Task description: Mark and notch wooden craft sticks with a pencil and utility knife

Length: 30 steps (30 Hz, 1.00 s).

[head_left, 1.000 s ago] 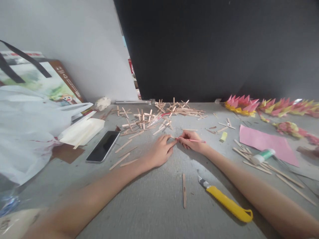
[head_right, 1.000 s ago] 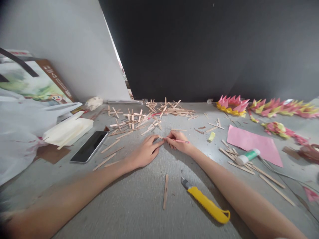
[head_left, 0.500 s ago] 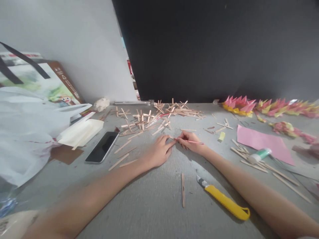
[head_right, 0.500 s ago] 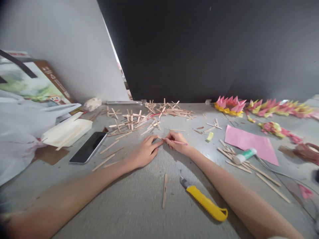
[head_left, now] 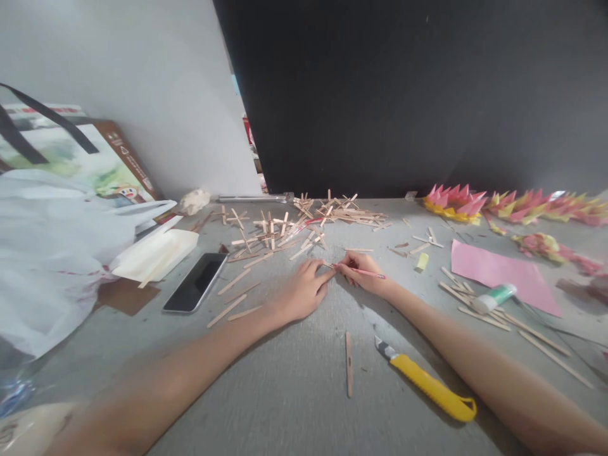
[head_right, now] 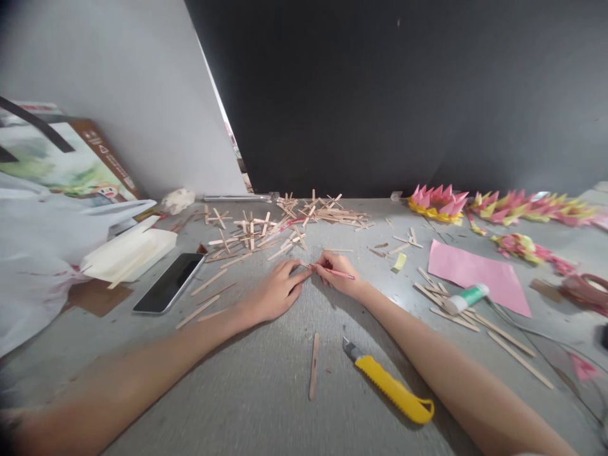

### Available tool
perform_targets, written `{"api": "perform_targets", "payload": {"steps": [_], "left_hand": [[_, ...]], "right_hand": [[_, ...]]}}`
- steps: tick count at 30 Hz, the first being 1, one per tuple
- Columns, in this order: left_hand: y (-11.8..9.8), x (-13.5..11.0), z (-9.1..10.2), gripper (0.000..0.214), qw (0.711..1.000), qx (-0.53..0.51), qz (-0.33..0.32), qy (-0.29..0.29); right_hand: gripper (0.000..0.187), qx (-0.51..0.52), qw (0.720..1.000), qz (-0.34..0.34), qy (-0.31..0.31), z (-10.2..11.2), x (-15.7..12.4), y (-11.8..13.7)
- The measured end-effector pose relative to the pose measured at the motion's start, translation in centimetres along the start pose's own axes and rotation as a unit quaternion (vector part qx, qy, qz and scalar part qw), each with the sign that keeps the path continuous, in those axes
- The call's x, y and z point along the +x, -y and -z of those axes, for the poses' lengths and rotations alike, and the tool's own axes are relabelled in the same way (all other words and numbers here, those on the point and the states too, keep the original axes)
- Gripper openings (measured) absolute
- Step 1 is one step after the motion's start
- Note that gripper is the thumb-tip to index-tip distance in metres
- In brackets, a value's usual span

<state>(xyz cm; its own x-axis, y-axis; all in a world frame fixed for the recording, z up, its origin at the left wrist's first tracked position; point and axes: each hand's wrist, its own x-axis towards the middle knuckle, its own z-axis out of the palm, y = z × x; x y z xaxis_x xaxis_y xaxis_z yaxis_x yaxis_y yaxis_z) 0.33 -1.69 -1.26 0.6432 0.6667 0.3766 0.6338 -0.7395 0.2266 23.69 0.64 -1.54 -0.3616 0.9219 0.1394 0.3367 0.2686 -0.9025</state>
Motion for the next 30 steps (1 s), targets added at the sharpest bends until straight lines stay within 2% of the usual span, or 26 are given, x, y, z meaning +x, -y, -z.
{"api": "perform_targets", "payload": {"steps": [4,8,14,19,23,27,30], "left_hand": [[-0.16,0.04,0.24,0.045,1.0,0.009,0.001,0.006],[-0.3,0.07,0.42,0.044,1.0,0.02,-0.001,0.015],[-0.27,-0.03,0.47,0.043,1.0,0.016,0.003,0.016],[-0.32,0.0,0.45,0.044,1.0,0.012,0.001,0.012],[-0.29,0.0,0.46,0.043,1.0,0.009,0.003,0.01],[-0.31,-0.07,0.61,0.041,1.0,-0.014,0.006,0.012],[-0.45,-0.08,0.66,0.037,0.998,-0.048,0.031,-0.021]], "right_hand": [[0.035,-0.018,1.0,0.011,-0.015,0.03,-0.11,0.04],[0.038,-0.024,0.999,0.022,0.001,0.18,-0.18,0.41],[0.035,-0.025,1.0,-0.001,-0.014,0.06,-0.13,0.56],[0.036,-0.017,1.0,0.012,0.006,-0.01,-0.07,0.32],[0.035,-0.023,0.999,0.016,-0.023,-0.02,-0.18,0.42],[0.034,0.048,0.997,-0.012,-0.056,0.29,-0.4,0.6],[0.036,0.062,0.993,-0.028,-0.094,0.57,-0.36,0.59]]}}
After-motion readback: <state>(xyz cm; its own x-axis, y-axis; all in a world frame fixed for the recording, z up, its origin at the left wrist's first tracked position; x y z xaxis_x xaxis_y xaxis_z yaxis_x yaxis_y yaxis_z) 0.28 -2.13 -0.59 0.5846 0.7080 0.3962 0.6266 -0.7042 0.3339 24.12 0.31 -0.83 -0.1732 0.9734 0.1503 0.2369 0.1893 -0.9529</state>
